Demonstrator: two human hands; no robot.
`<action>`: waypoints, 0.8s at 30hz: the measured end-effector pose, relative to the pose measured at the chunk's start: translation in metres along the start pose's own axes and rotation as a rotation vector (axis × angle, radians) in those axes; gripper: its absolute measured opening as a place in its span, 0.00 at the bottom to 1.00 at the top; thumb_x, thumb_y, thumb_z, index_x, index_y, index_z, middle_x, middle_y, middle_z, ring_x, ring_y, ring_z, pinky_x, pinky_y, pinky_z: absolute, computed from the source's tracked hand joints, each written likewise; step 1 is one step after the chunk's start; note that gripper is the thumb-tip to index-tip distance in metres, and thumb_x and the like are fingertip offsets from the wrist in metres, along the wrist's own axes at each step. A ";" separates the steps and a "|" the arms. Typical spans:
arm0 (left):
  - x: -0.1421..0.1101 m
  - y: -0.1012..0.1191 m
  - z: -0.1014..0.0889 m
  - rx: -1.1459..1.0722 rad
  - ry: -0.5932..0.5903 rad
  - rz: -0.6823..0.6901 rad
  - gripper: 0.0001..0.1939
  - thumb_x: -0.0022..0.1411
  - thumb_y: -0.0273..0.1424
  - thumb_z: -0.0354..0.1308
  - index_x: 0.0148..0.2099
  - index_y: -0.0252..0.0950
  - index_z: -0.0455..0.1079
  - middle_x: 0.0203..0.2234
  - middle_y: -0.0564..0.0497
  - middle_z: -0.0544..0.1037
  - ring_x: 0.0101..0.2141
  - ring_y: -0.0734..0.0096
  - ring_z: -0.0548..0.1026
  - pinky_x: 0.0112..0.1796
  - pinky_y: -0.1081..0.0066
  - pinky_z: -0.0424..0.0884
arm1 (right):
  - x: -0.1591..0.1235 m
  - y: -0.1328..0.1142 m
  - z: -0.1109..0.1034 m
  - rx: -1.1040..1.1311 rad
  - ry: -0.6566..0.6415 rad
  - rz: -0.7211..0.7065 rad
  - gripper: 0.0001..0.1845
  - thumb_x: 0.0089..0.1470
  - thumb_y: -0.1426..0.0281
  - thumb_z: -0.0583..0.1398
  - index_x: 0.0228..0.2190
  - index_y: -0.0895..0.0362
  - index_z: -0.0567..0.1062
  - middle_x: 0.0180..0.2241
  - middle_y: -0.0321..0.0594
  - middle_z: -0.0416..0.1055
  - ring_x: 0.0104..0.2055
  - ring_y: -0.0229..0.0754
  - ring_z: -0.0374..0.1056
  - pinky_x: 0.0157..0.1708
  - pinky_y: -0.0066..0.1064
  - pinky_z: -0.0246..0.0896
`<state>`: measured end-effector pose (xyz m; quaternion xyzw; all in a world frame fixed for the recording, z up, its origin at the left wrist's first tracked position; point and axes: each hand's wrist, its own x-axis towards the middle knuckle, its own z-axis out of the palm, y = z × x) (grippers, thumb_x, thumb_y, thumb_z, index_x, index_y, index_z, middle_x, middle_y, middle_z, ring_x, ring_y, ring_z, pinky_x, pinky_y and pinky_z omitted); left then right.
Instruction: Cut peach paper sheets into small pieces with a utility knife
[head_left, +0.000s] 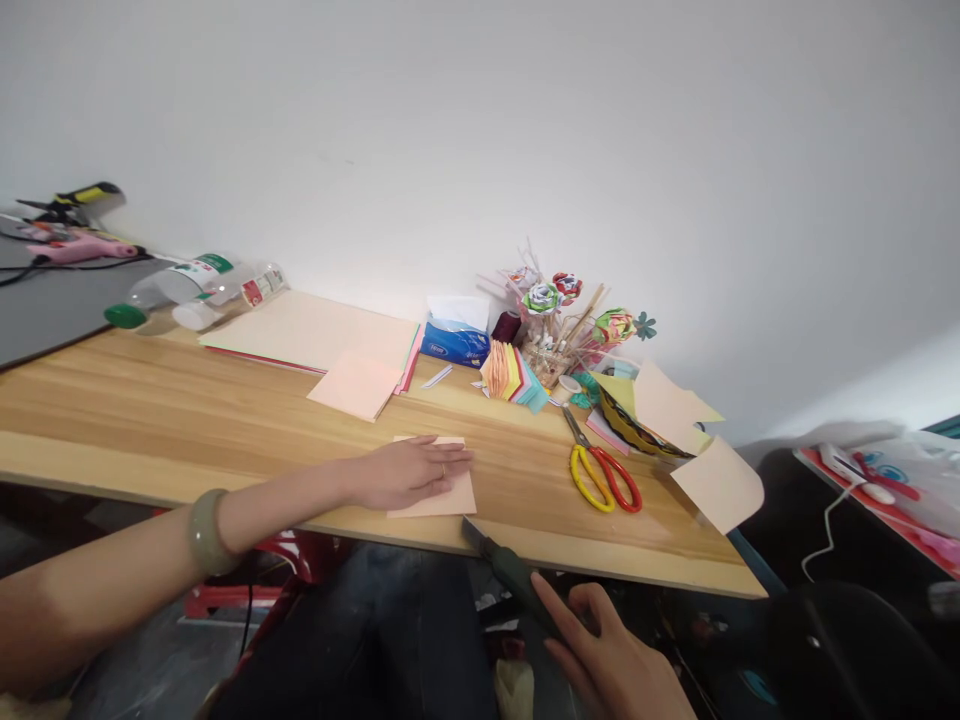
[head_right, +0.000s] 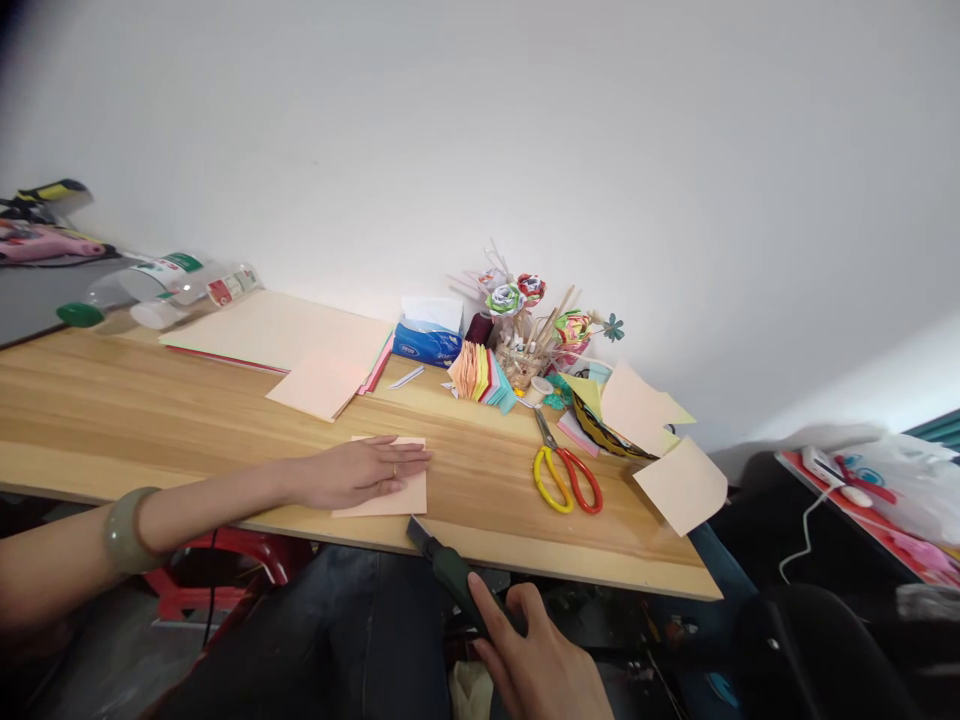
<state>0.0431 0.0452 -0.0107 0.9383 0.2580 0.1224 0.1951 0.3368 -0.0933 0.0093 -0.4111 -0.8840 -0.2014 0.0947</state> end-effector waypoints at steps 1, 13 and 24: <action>0.000 0.000 0.000 -0.002 -0.001 0.000 0.25 0.70 0.39 0.34 0.66 0.38 0.46 0.63 0.50 0.53 0.63 0.69 0.46 0.59 0.68 0.40 | 0.000 0.000 -0.001 -0.011 -0.003 -0.008 0.26 0.64 0.65 0.36 0.48 0.56 0.68 0.28 0.38 0.68 0.17 0.32 0.68 0.08 0.19 0.56; 0.000 0.000 0.000 -0.002 0.014 0.011 0.24 0.70 0.38 0.35 0.66 0.39 0.46 0.62 0.49 0.55 0.63 0.68 0.47 0.59 0.67 0.41 | -0.008 0.004 0.017 -0.049 -0.042 0.060 0.25 0.64 0.64 0.38 0.51 0.52 0.67 0.30 0.38 0.65 0.15 0.31 0.64 0.08 0.20 0.55; -0.002 0.004 0.000 0.160 0.015 0.007 0.27 0.68 0.42 0.39 0.66 0.39 0.46 0.63 0.46 0.53 0.63 0.59 0.42 0.59 0.57 0.35 | 0.001 -0.006 0.005 -0.035 -0.035 0.068 0.24 0.64 0.64 0.39 0.53 0.55 0.64 0.27 0.36 0.67 0.17 0.33 0.67 0.08 0.20 0.54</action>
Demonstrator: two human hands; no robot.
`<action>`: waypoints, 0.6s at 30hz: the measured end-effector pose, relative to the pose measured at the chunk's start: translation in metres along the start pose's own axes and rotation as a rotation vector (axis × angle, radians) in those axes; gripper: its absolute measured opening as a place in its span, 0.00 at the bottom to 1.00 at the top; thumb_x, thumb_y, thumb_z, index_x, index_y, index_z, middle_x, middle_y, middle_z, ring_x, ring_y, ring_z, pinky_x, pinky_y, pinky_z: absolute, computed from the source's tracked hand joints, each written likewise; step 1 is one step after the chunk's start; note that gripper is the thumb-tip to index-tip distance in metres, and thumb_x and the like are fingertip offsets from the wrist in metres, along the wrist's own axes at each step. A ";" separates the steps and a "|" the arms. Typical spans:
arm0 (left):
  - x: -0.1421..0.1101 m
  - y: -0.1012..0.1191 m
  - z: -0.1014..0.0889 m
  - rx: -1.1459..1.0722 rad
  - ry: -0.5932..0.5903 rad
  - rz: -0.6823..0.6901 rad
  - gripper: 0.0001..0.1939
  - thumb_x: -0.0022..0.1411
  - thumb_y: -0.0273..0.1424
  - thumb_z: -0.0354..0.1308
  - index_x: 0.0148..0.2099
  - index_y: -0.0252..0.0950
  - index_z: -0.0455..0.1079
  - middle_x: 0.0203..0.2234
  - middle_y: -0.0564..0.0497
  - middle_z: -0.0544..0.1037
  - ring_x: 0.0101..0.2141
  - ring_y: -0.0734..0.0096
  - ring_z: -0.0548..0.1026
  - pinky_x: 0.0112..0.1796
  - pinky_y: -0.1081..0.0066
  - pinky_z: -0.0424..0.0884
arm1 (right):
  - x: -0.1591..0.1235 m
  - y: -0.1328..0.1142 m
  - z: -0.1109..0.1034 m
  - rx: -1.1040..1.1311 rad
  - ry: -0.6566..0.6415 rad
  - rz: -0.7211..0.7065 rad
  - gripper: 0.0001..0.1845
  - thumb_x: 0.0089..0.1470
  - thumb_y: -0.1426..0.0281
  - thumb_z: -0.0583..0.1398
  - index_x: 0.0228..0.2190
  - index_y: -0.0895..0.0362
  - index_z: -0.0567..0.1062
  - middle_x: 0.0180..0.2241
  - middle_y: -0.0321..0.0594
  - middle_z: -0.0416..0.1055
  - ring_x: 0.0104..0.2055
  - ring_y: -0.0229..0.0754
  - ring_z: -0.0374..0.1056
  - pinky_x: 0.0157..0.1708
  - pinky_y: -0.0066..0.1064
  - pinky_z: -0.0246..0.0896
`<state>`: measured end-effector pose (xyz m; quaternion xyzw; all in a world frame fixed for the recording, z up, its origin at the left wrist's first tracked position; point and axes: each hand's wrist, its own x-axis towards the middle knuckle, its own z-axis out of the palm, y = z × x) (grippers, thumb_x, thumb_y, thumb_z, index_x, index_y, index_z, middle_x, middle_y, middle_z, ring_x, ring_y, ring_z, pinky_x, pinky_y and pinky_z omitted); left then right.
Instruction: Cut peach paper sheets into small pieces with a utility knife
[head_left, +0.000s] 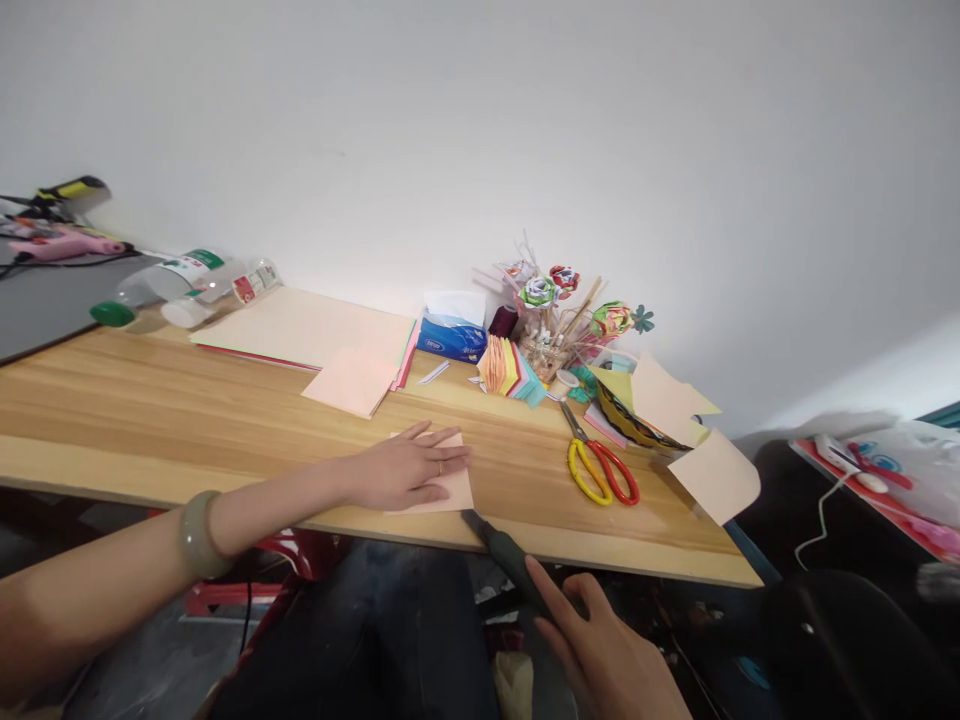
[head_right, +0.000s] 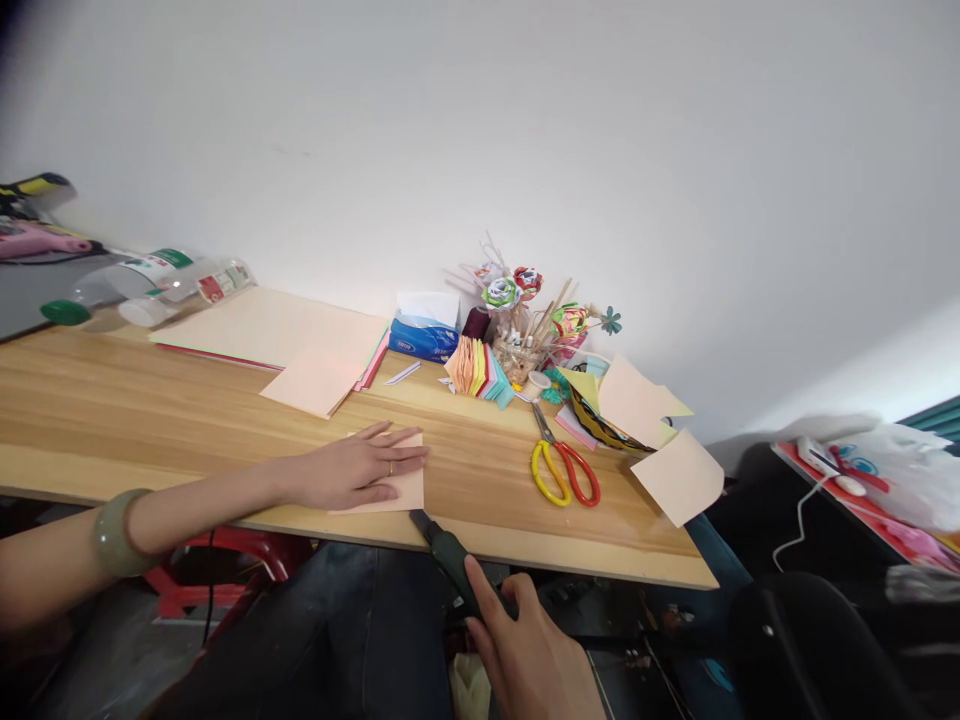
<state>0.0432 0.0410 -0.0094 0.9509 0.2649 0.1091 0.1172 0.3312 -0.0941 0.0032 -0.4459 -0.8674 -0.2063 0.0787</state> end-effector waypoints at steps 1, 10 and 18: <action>0.000 0.000 0.000 0.027 -0.012 -0.010 0.27 0.68 0.43 0.39 0.65 0.38 0.48 0.63 0.44 0.51 0.63 0.58 0.43 0.59 0.56 0.36 | 0.002 -0.001 -0.003 -0.005 0.006 -0.017 0.23 0.64 0.65 0.39 0.53 0.56 0.64 0.25 0.35 0.67 0.18 0.34 0.68 0.09 0.21 0.55; 0.001 0.001 -0.001 0.132 -0.074 -0.007 0.28 0.69 0.42 0.36 0.65 0.34 0.48 0.64 0.37 0.47 0.63 0.59 0.42 0.59 0.57 0.41 | 0.004 -0.005 -0.012 -0.099 0.031 -0.036 0.23 0.65 0.66 0.38 0.50 0.58 0.65 0.21 0.32 0.65 0.16 0.34 0.66 0.09 0.23 0.52; 0.003 -0.002 -0.003 0.133 -0.085 -0.016 0.28 0.69 0.44 0.34 0.65 0.37 0.46 0.64 0.40 0.48 0.64 0.62 0.42 0.59 0.54 0.39 | 0.013 -0.007 -0.007 -0.085 0.037 -0.016 0.23 0.65 0.65 0.38 0.51 0.57 0.65 0.22 0.33 0.66 0.18 0.35 0.68 0.11 0.24 0.53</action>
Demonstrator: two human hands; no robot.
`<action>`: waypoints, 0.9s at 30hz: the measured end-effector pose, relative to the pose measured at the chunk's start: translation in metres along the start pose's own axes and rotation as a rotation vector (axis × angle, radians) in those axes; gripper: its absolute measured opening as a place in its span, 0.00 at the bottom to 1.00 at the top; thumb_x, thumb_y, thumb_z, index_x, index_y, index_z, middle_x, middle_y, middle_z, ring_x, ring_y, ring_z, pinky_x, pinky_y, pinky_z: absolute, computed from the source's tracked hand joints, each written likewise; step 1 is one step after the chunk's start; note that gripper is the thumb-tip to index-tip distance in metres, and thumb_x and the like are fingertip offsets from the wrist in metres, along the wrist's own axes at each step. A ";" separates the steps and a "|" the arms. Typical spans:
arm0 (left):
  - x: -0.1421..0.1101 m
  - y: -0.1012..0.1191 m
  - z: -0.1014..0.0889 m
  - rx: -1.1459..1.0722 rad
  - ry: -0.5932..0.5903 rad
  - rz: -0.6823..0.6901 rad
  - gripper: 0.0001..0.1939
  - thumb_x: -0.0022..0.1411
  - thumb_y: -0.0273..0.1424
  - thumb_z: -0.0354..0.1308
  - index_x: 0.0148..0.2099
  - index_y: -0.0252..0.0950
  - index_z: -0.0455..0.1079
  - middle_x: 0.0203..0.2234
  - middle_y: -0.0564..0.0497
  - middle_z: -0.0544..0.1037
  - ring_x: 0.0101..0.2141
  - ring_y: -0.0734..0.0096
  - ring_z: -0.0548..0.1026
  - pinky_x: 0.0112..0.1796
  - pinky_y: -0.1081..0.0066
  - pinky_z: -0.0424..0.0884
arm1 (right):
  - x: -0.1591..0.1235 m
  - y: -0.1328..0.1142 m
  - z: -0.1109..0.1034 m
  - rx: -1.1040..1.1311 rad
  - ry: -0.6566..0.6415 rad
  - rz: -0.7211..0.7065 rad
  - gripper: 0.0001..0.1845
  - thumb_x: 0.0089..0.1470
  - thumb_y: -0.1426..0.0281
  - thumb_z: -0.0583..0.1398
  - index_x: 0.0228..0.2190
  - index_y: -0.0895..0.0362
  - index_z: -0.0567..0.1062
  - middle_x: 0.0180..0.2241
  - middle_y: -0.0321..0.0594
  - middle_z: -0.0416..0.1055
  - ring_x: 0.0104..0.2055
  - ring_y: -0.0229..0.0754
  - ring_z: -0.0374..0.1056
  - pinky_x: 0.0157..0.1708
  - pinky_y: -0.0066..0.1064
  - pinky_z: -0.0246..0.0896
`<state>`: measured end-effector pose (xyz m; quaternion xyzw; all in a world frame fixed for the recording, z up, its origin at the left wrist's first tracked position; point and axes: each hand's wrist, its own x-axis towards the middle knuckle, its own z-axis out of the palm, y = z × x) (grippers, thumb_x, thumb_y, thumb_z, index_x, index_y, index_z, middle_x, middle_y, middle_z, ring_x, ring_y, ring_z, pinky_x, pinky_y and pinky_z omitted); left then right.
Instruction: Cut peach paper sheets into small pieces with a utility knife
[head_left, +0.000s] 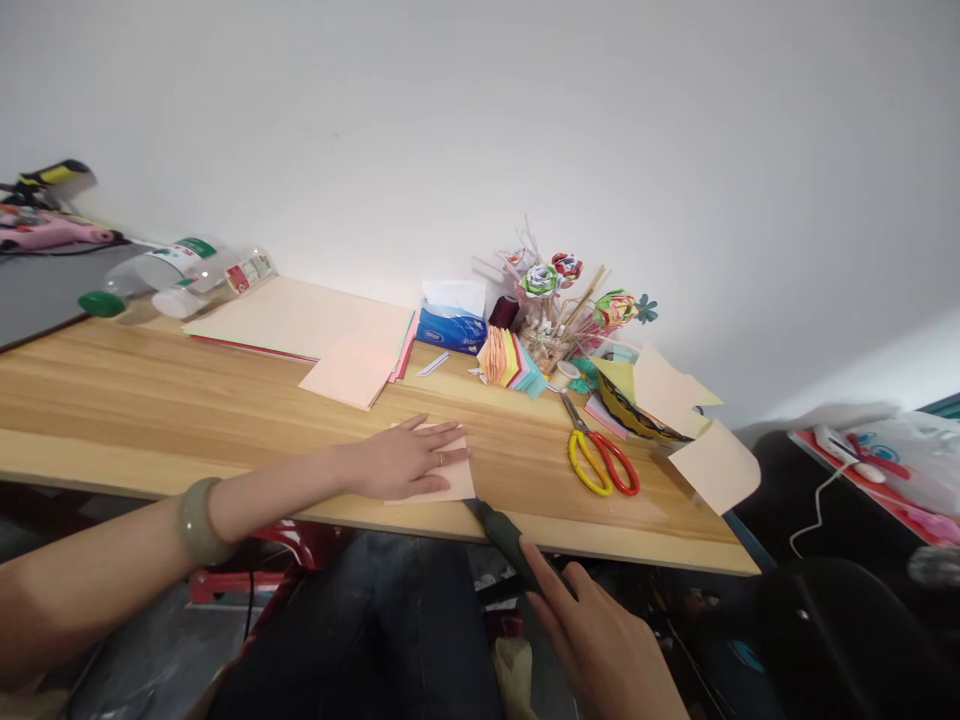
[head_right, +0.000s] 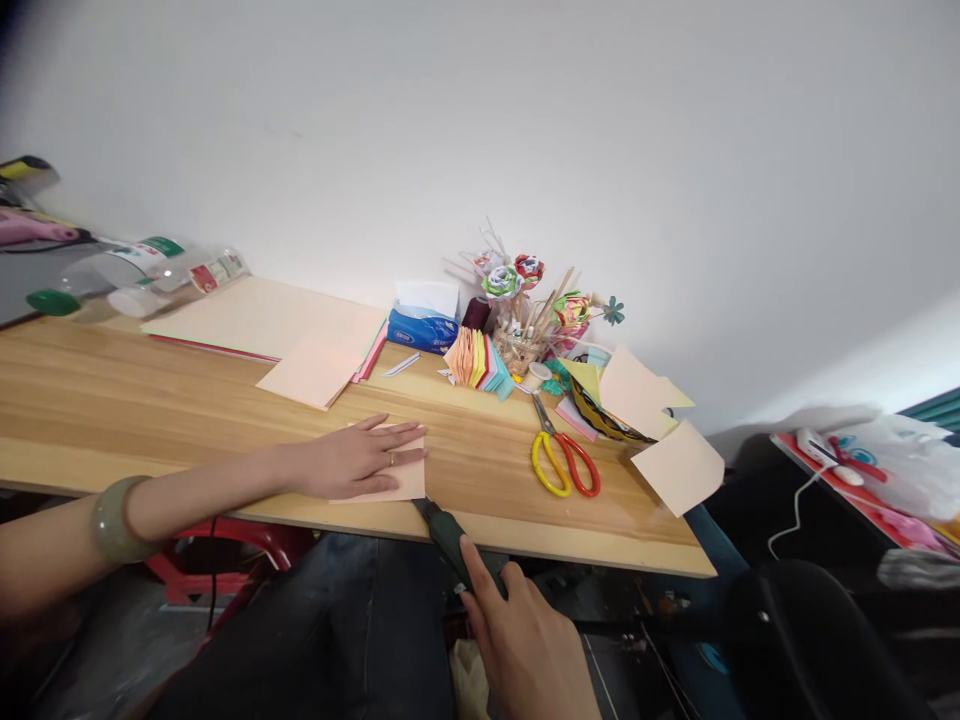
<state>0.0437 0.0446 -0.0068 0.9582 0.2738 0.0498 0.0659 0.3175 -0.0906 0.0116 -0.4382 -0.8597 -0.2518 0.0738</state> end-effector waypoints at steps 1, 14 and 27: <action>0.001 -0.002 0.000 0.001 -0.005 -0.001 0.28 0.69 0.44 0.34 0.66 0.37 0.46 0.64 0.41 0.48 0.64 0.62 0.42 0.59 0.52 0.38 | 0.003 0.000 0.002 0.003 -0.001 0.005 0.23 0.65 0.65 0.38 0.51 0.57 0.65 0.22 0.33 0.66 0.18 0.35 0.68 0.11 0.24 0.53; 0.004 -0.013 0.002 -0.018 -0.021 -0.057 0.29 0.68 0.46 0.32 0.66 0.39 0.43 0.65 0.44 0.43 0.64 0.62 0.41 0.59 0.55 0.38 | 0.011 0.004 0.008 0.004 -0.046 0.024 0.24 0.65 0.65 0.38 0.53 0.56 0.64 0.24 0.34 0.66 0.21 0.35 0.69 0.13 0.26 0.53; 0.004 -0.014 0.005 -0.008 -0.011 -0.065 0.31 0.68 0.47 0.31 0.67 0.37 0.40 0.65 0.45 0.43 0.64 0.66 0.40 0.59 0.57 0.37 | 0.023 0.005 0.010 -0.018 -0.063 0.029 0.25 0.65 0.66 0.37 0.52 0.56 0.66 0.24 0.35 0.66 0.20 0.36 0.69 0.13 0.27 0.52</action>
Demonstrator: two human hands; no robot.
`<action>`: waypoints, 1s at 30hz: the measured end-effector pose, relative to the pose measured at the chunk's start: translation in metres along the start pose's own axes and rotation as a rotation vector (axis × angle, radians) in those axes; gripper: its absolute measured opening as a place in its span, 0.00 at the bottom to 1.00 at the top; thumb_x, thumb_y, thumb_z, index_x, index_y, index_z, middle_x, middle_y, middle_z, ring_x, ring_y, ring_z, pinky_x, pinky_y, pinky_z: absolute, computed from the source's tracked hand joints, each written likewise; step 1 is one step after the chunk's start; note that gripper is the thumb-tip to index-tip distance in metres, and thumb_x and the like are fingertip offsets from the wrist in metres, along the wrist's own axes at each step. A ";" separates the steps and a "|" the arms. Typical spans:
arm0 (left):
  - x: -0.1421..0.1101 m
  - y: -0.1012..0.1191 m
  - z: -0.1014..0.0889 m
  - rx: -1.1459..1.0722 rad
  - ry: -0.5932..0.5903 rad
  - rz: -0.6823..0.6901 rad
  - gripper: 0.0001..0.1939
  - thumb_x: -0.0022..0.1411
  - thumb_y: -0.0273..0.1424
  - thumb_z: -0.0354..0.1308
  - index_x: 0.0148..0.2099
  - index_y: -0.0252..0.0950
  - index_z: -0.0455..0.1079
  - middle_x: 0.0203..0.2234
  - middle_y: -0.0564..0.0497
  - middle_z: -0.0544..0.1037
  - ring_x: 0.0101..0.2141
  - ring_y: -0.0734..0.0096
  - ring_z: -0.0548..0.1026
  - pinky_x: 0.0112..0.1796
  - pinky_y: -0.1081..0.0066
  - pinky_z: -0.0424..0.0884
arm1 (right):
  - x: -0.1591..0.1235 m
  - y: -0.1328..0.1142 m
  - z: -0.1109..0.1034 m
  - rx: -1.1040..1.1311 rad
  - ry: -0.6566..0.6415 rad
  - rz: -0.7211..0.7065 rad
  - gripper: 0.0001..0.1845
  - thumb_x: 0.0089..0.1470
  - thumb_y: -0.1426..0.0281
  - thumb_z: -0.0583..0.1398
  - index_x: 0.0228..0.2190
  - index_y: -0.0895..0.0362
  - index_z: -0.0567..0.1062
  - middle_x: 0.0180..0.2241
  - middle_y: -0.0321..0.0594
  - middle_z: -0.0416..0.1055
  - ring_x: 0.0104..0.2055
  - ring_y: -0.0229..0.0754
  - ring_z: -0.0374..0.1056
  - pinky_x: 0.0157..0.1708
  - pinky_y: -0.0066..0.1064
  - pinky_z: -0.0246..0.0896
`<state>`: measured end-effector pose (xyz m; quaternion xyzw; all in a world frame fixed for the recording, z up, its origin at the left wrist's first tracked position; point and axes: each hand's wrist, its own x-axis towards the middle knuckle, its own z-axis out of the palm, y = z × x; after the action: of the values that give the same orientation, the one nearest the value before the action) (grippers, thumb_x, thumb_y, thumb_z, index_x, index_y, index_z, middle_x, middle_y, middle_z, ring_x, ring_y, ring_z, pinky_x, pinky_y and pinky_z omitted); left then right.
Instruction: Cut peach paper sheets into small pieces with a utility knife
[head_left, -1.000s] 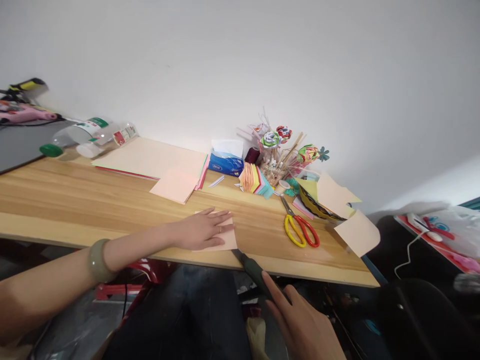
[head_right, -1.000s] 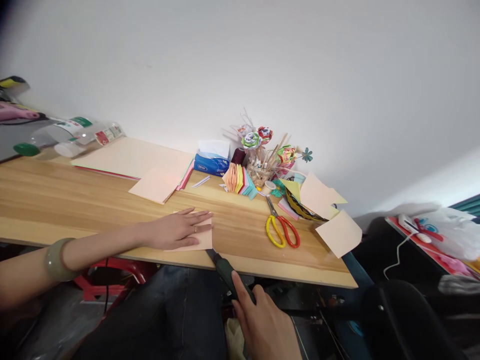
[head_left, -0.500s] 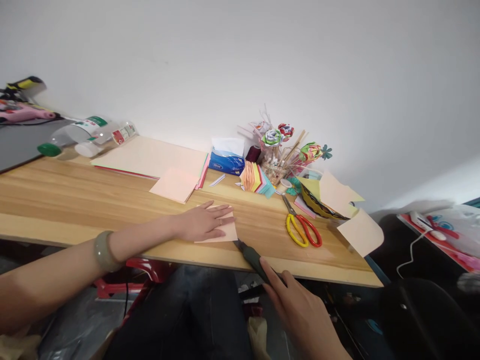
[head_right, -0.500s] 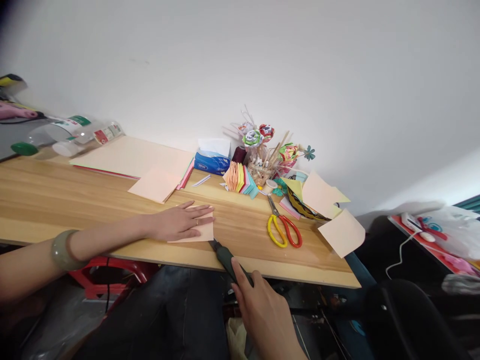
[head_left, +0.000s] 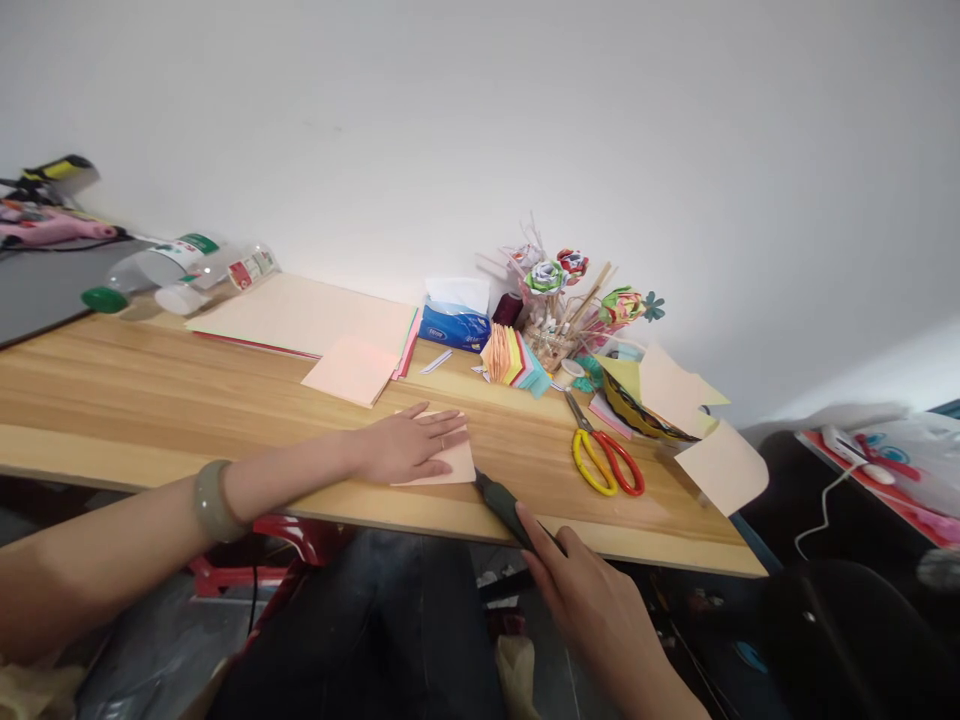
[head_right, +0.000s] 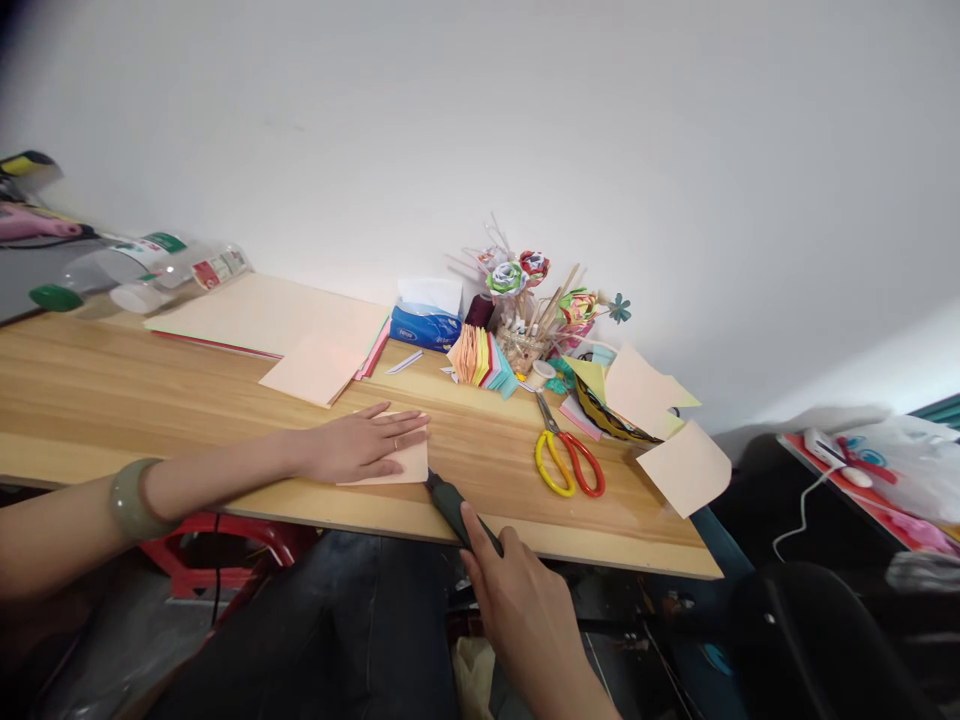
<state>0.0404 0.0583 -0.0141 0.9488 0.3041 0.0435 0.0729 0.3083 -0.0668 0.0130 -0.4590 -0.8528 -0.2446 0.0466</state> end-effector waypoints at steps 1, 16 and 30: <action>0.000 0.000 0.000 -0.004 0.000 -0.008 0.32 0.67 0.48 0.31 0.67 0.36 0.39 0.65 0.45 0.43 0.64 0.66 0.40 0.59 0.58 0.37 | 0.001 0.000 0.001 0.004 -0.004 0.001 0.25 0.65 0.66 0.36 0.52 0.56 0.66 0.24 0.35 0.66 0.20 0.36 0.69 0.14 0.27 0.53; 0.001 -0.001 0.003 -0.006 0.011 -0.072 0.36 0.66 0.51 0.31 0.67 0.34 0.39 0.65 0.40 0.42 0.64 0.60 0.40 0.59 0.54 0.38 | 0.001 0.005 0.003 0.029 -0.053 0.017 0.23 0.64 0.65 0.40 0.54 0.56 0.64 0.24 0.36 0.66 0.21 0.38 0.69 0.14 0.27 0.53; 0.001 0.001 0.001 -0.006 -0.006 -0.098 0.40 0.65 0.52 0.31 0.67 0.27 0.37 0.65 0.38 0.39 0.64 0.60 0.39 0.60 0.60 0.40 | 0.017 0.008 0.011 0.016 -0.160 0.047 0.21 0.62 0.66 0.47 0.56 0.54 0.62 0.27 0.37 0.68 0.24 0.39 0.70 0.16 0.26 0.53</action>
<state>0.0417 0.0577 -0.0152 0.9327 0.3499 0.0379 0.0787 0.3067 -0.0456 0.0118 -0.4967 -0.8447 -0.1993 -0.0126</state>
